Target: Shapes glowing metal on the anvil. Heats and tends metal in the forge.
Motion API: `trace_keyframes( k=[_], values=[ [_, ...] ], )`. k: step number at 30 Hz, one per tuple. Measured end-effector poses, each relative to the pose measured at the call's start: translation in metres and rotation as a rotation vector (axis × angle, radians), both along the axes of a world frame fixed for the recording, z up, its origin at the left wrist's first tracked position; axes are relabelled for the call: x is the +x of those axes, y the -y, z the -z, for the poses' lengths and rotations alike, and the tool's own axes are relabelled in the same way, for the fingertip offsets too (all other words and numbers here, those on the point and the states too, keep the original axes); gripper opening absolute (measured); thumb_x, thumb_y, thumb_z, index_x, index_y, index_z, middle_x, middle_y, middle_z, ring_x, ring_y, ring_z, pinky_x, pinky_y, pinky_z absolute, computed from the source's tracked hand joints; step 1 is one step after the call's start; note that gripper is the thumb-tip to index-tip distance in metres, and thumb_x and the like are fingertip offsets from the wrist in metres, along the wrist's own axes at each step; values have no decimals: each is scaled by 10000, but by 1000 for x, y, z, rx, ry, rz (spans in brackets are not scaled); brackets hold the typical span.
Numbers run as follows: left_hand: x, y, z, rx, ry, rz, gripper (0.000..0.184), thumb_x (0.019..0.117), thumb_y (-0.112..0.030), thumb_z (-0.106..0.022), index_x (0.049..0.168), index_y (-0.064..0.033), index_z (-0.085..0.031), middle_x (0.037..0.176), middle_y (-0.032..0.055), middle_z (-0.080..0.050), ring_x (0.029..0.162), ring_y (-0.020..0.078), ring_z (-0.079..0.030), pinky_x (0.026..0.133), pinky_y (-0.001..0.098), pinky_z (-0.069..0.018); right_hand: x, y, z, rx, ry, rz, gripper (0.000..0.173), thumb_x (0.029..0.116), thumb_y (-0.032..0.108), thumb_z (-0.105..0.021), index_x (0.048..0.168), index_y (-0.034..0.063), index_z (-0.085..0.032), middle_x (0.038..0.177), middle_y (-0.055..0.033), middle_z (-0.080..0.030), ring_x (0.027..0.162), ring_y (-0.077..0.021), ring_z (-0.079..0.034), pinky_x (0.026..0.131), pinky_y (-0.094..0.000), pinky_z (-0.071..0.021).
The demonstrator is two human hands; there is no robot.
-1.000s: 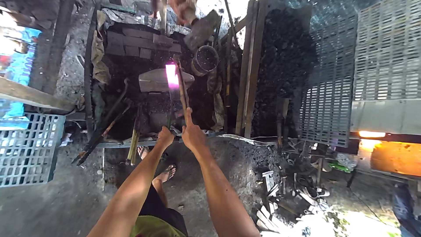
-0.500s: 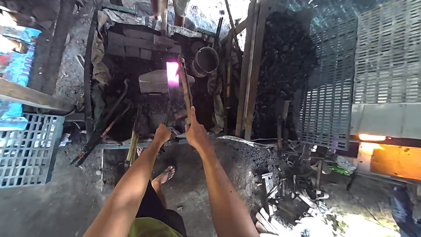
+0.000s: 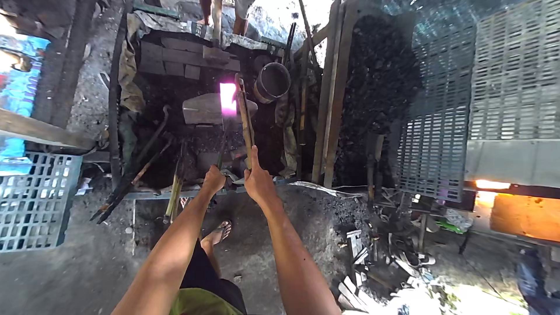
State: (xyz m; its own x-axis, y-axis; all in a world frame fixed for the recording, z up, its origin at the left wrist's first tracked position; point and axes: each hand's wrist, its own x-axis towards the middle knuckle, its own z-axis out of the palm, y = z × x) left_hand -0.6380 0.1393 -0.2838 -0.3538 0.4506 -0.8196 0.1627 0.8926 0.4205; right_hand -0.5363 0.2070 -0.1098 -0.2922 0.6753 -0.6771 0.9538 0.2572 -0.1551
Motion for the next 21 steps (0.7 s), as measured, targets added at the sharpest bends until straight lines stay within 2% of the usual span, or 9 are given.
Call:
trace_keyframes(
  k=[4, 9, 12, 15, 16, 18, 21],
  values=[
    [1, 0, -3, -8, 4, 8, 512, 956, -157, -613, 1410, 10, -447, 1277, 255, -632, 1193, 381, -650, 978, 568, -533, -2, 0, -1, -15, -8, -6, 749, 1098, 296, -413, 1653, 351, 86, 1103, -138, -719, 1014, -311, -715, 895, -491, -571],
    [-10, -2, -9, 6, 3, 15, 499, 944, -160, -643, 1373, 29, -475, 1246, 265, -640, 1161, 397, -656, 960, 581, -535, -12, -29, -27, -63, -42, 21, 758, 1103, 315, -438, 1660, 313, 77, 1124, -182, -694, 903, -303, -720, 826, -472, -592],
    [-17, -6, -4, 4, -6, 25, 508, 934, -164, -670, 1352, 54, -481, 1218, 278, -647, 1122, 402, -671, 947, 585, -542, -19, -45, -36, -48, -77, 41, 765, 1098, 299, -462, 1664, 310, 53, 1179, -229, -678, 981, -369, -702, 854, -540, -571],
    [-16, -7, 4, 10, -4, 11, 503, 944, -195, -676, 1344, 48, -491, 1185, 276, -654, 1069, 400, -685, 914, 581, -551, -12, -28, -25, -31, -61, 19, 769, 1101, 295, -434, 1653, 333, 100, 1146, -183, -683, 906, -308, -718, 810, -478, -595],
    [-17, -7, 5, 15, -5, 6, 503, 946, -203, -675, 1343, 47, -497, 1181, 272, -657, 1068, 399, -686, 914, 581, -552, -8, -19, -20, -23, -48, 16, 765, 1101, 297, -430, 1652, 344, 100, 1167, -170, -687, 926, -302, -720, 835, -475, -591],
    [-17, -6, 8, 31, -4, -4, 502, 943, -203, -672, 1341, 48, -496, 1178, 269, -660, 1075, 401, -684, 915, 587, -549, -2, -3, -9, 3, -5, -1, 749, 1101, 315, -414, 1653, 351, 92, 1106, -145, -716, 982, -307, -720, 879, -485, -576],
    [-16, -5, 12, 36, -9, -1, 517, 938, -183, -679, 1355, 47, -480, 1185, 273, -656, 1087, 406, -681, 922, 588, -548, -1, 3, -4, 9, 22, -8, 747, 1102, 312, -409, 1650, 363, 96, 1087, -130, -723, 1020, -310, -715, 894, -490, -570]
  ],
)
